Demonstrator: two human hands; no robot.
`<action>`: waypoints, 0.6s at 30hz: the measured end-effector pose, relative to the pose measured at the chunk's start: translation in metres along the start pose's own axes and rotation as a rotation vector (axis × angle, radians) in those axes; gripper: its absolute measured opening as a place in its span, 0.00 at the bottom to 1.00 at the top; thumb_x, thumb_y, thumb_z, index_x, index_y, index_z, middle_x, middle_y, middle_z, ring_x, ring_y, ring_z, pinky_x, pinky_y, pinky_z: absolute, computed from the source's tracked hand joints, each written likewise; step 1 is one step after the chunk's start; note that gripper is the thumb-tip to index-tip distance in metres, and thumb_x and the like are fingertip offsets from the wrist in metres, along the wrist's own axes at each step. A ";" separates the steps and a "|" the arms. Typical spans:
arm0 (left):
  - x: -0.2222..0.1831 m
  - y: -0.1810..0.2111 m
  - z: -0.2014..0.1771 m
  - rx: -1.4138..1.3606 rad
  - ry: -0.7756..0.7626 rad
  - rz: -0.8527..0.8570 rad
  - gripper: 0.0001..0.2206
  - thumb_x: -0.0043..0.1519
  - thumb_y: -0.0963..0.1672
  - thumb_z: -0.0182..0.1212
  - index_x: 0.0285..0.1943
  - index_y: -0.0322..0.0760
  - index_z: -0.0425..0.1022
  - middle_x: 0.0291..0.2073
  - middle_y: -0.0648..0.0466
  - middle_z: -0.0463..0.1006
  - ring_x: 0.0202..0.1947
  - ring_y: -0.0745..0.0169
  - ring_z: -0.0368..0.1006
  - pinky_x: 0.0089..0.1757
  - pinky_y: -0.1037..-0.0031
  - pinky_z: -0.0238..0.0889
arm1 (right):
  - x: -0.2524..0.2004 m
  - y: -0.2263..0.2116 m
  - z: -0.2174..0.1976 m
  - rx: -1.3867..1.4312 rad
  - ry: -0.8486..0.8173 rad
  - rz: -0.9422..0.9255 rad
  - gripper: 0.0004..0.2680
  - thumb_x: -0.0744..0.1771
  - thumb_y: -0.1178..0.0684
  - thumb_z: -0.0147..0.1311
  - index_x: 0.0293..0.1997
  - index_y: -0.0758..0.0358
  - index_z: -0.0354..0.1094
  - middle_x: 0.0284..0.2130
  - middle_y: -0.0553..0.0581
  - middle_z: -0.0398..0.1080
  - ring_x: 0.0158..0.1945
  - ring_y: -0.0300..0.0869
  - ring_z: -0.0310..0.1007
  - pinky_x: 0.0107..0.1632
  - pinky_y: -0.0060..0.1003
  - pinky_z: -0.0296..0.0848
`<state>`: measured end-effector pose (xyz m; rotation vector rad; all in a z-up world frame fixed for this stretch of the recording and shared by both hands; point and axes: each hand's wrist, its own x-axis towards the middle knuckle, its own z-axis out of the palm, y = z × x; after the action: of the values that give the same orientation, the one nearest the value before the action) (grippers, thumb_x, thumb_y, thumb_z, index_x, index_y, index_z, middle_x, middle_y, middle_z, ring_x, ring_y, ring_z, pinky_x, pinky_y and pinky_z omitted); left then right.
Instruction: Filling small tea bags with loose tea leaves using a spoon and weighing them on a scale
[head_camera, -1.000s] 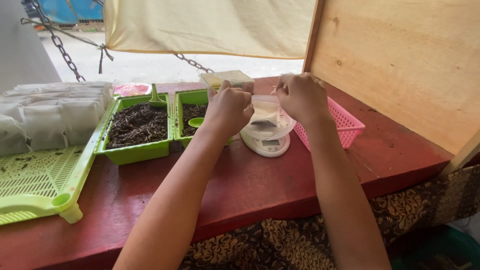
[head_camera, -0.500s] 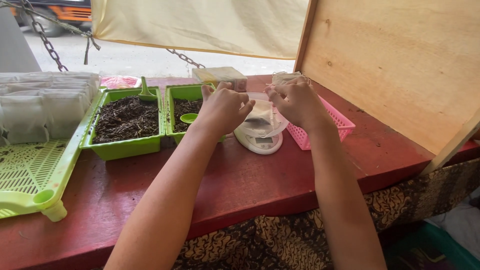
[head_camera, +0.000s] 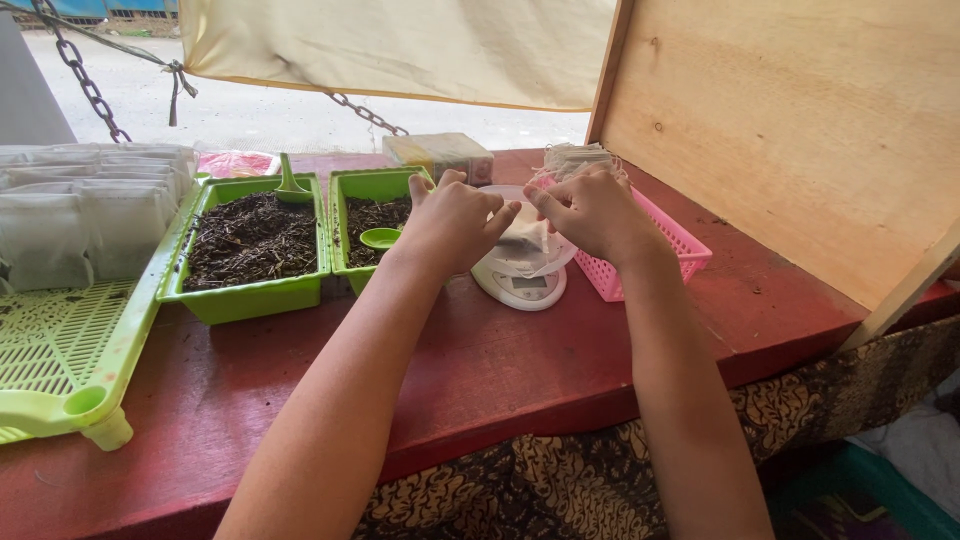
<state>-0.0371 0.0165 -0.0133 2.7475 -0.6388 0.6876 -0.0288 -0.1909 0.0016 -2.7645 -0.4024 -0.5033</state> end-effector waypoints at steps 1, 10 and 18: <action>0.000 -0.001 0.002 0.000 0.001 0.000 0.21 0.68 0.57 0.39 0.43 0.55 0.82 0.39 0.49 0.82 0.65 0.48 0.65 0.58 0.46 0.48 | -0.005 -0.007 -0.006 0.000 0.001 -0.001 0.19 0.71 0.32 0.39 0.36 0.43 0.79 0.31 0.50 0.79 0.62 0.51 0.66 0.71 0.65 0.54; 0.001 -0.004 0.008 0.030 0.024 0.007 0.21 0.67 0.57 0.41 0.39 0.55 0.82 0.38 0.53 0.82 0.64 0.50 0.65 0.56 0.47 0.49 | -0.016 -0.023 -0.021 -0.032 -0.034 0.023 0.20 0.71 0.32 0.37 0.34 0.42 0.81 0.35 0.49 0.80 0.65 0.48 0.63 0.72 0.67 0.48; 0.002 -0.005 0.007 0.034 -0.003 -0.004 0.21 0.68 0.57 0.40 0.44 0.56 0.82 0.40 0.52 0.82 0.63 0.48 0.65 0.57 0.47 0.48 | -0.020 -0.032 -0.025 -0.009 -0.040 0.035 0.23 0.71 0.30 0.34 0.35 0.45 0.82 0.38 0.56 0.79 0.65 0.50 0.63 0.72 0.65 0.48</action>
<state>-0.0302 0.0177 -0.0185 2.7804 -0.6277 0.6992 -0.0646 -0.1749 0.0242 -2.7888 -0.3609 -0.4437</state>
